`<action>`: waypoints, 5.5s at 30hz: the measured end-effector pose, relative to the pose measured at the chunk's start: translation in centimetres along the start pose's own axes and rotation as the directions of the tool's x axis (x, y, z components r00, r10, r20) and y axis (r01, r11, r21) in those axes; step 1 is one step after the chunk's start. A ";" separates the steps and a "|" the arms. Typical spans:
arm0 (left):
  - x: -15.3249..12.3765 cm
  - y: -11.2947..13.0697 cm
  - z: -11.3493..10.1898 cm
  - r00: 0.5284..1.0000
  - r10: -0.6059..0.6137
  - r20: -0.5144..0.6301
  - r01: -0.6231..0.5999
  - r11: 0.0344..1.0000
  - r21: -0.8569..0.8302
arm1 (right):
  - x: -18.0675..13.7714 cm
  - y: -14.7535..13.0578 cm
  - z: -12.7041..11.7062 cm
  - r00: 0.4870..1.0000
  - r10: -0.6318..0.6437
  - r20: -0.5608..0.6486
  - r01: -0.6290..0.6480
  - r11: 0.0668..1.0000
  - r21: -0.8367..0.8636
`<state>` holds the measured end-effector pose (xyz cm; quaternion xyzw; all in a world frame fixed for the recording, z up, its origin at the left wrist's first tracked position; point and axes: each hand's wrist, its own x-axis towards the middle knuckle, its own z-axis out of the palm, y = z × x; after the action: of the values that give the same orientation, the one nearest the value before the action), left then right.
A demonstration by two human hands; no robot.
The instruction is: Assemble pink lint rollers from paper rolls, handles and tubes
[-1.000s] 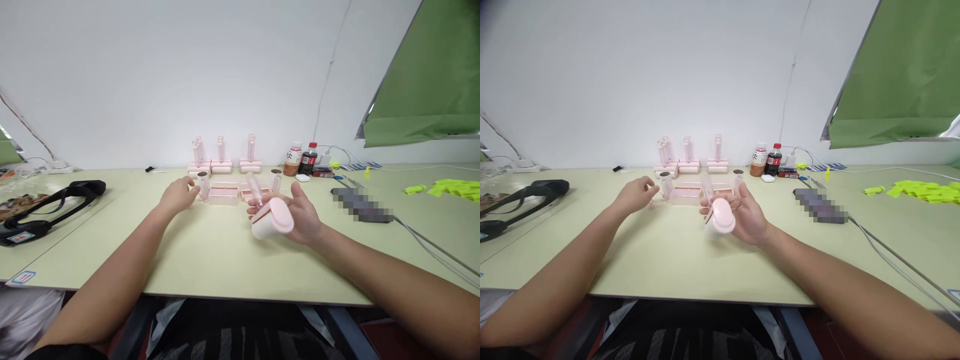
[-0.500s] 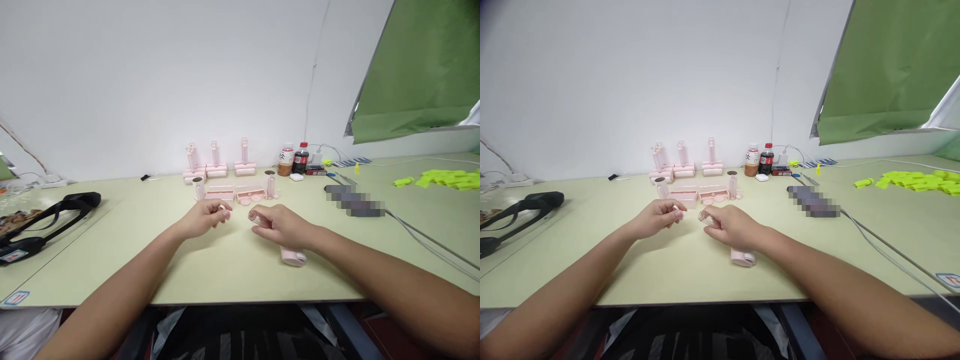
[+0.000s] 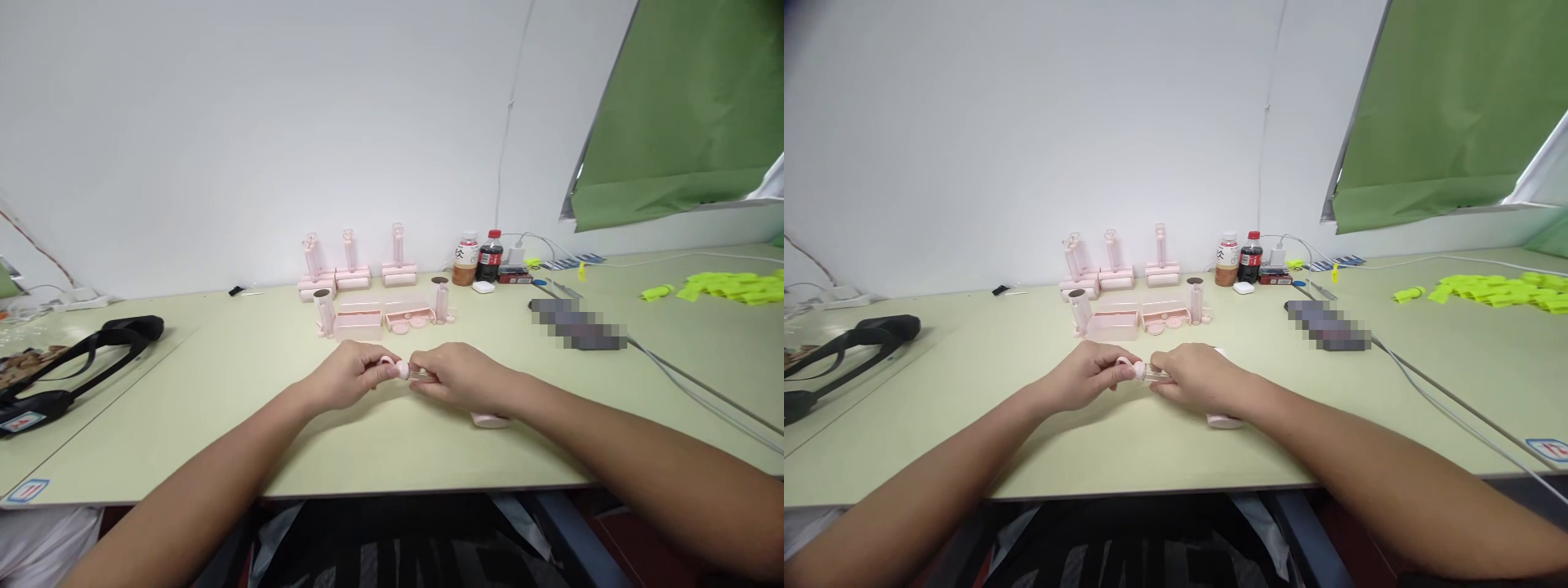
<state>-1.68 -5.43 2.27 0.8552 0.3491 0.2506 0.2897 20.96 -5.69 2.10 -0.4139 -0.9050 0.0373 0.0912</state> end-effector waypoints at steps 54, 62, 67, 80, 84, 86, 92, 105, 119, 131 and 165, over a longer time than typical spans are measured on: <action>0.6 -3.3 -1.2 0.979 -0.089 -0.181 0.188 0.724 0.663 | -0.2 3.3 -2.1 0.745 0.046 -0.665 0.426 0.735 0.528; 0.9 -3.1 -0.7 0.892 -0.397 -0.215 0.304 0.880 -0.364 | 0.3 3.2 -1.1 0.711 0.281 -0.644 0.429 0.552 0.715; 1.3 -2.3 -0.3 0.909 -0.405 -0.099 0.187 0.607 -0.772 | 0.4 2.4 -0.9 0.667 0.383 -0.639 0.479 0.437 0.761; 1.0 -2.7 -0.1 0.972 -0.229 -0.059 0.104 0.637 -0.763 | 0.5 1.8 -0.3 0.681 0.473 -0.560 0.465 0.312 0.829; 1.0 -2.5 0.0 0.976 -0.210 -0.059 0.087 0.620 -0.780 | 0.7 2.0 -0.2 0.683 0.501 -0.532 0.469 0.257 0.845; 1.0 -2.5 0.2 0.974 -0.219 -0.055 0.093 0.614 -0.784 | 0.8 2.0 -0.2 0.684 0.516 -0.515 0.466 0.235 0.853; 1.2 -2.8 0.2 0.967 -0.241 -0.081 0.072 0.567 -0.821 | 0.7 2.0 -0.4 0.688 0.521 -0.506 0.427 0.273 0.862; 1.1 -2.5 0.2 0.970 -0.240 -0.041 0.113 0.594 -0.797 | 0.9 2.1 0.2 0.733 0.482 -0.480 0.415 0.242 0.877; 1.1 -3.0 0.5 0.981 -0.183 -0.063 0.065 0.616 -0.785 | 0.9 1.5 0.6 0.863 0.382 -0.331 0.280 0.184 0.942; 1.4 -3.0 0.1 0.920 -0.339 -0.196 0.033 0.567 -0.823 | 0.4 2.0 -0.3 0.775 0.412 -0.479 0.396 0.274 0.877; 1.1 -3.3 0.5 0.923 -0.105 -0.371 -0.165 0.762 -0.626 | 0.9 3.2 -0.9 0.692 0.550 -0.467 0.260 0.413 0.873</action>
<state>-2.15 -2.83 0.02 0.6419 0.2767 0.5224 0.4883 22.93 -2.94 2.64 -0.3634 -0.5837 0.3620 0.6294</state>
